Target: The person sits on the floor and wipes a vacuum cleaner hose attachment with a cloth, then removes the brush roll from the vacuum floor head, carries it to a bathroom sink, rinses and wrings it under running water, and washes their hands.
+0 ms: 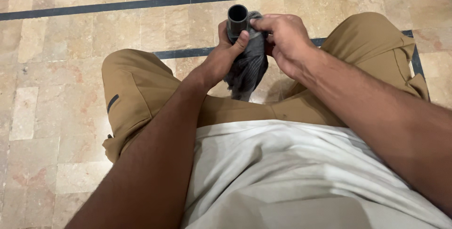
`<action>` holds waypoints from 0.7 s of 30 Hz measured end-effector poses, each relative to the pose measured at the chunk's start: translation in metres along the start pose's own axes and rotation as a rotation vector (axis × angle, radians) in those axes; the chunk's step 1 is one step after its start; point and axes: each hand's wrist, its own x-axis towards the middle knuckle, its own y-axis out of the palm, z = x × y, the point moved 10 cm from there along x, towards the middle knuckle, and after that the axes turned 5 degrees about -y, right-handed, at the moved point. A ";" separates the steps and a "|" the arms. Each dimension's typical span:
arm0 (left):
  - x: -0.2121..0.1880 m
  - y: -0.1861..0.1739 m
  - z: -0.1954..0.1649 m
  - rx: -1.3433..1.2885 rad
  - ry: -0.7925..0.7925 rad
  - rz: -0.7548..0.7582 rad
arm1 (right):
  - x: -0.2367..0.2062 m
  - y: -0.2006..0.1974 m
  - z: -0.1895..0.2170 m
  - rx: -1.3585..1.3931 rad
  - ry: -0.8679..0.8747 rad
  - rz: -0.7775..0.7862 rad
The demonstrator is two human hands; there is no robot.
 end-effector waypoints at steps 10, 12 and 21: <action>0.000 0.001 -0.001 -0.066 0.014 0.008 | -0.009 0.004 -0.001 -0.046 0.162 -0.048; -0.001 0.000 -0.001 -0.088 0.013 0.010 | -0.014 0.005 0.005 -0.046 0.117 -0.025; -0.002 0.002 -0.004 0.003 0.036 0.007 | -0.021 0.002 0.001 -0.033 0.251 -0.161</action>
